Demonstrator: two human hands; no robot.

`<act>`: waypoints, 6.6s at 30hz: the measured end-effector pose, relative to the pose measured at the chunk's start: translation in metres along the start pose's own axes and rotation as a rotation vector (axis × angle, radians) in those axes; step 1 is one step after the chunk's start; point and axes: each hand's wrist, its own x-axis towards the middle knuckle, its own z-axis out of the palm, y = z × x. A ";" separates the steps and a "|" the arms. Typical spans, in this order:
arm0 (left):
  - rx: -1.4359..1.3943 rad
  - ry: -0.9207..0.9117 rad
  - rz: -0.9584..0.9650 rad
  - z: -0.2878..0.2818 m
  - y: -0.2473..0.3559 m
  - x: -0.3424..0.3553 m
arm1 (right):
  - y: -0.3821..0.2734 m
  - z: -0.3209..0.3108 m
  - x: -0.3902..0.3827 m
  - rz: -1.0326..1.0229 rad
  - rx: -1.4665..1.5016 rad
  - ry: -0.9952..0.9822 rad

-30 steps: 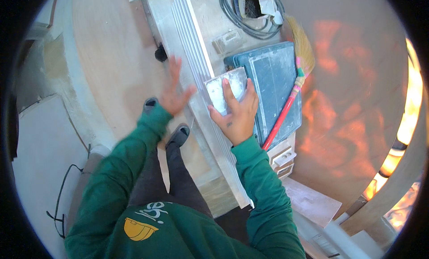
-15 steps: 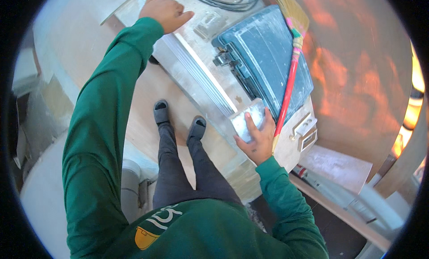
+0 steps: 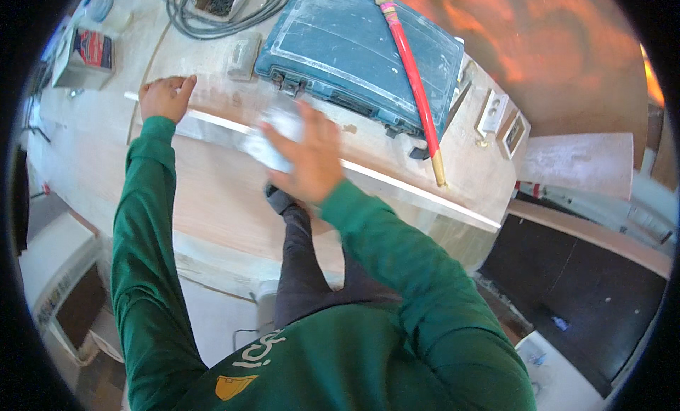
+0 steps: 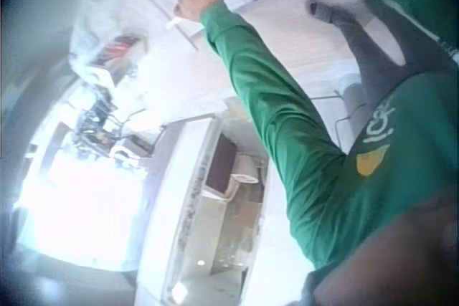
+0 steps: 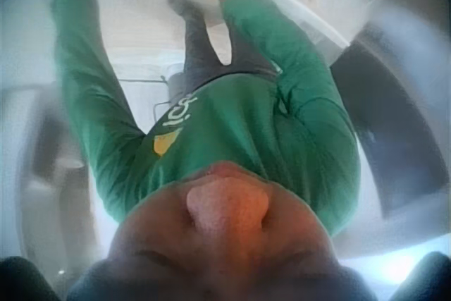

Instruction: The person sweeps a workbench with a broom, then picks up a white corrugated panel and smooths its edges with a metal block. They carry the panel to a wall unit and fit it into a vertical slot, adjusting it to align with the surrounding wood trim.

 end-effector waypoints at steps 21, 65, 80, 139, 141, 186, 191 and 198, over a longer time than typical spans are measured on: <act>0.060 -0.216 -0.071 0.002 -0.003 0.016 | -0.014 0.011 -0.019 0.258 0.111 0.130; -0.247 -0.555 0.934 0.014 0.263 -0.103 | 0.047 -0.056 -0.168 0.784 -0.095 0.362; -0.127 -0.453 0.923 0.017 0.272 -0.109 | 0.296 -0.182 -0.436 1.231 -0.370 0.557; -0.354 -0.464 0.687 -0.113 0.225 -0.144 | 0.136 -0.206 -0.393 0.496 1.830 1.603; -0.421 -0.482 0.687 -0.129 0.235 -0.153 | 0.118 -0.256 -0.377 0.498 1.677 1.623; -1.705 -0.380 1.094 -0.539 0.430 -0.173 | -0.146 -0.450 -0.265 0.143 1.021 1.209; -1.748 -0.397 1.026 -0.530 0.432 -0.169 | -0.143 -0.446 -0.263 0.142 1.013 1.213; -1.807 -0.552 0.991 -0.527 0.429 -0.163 | -0.141 -0.446 -0.263 0.156 1.012 1.222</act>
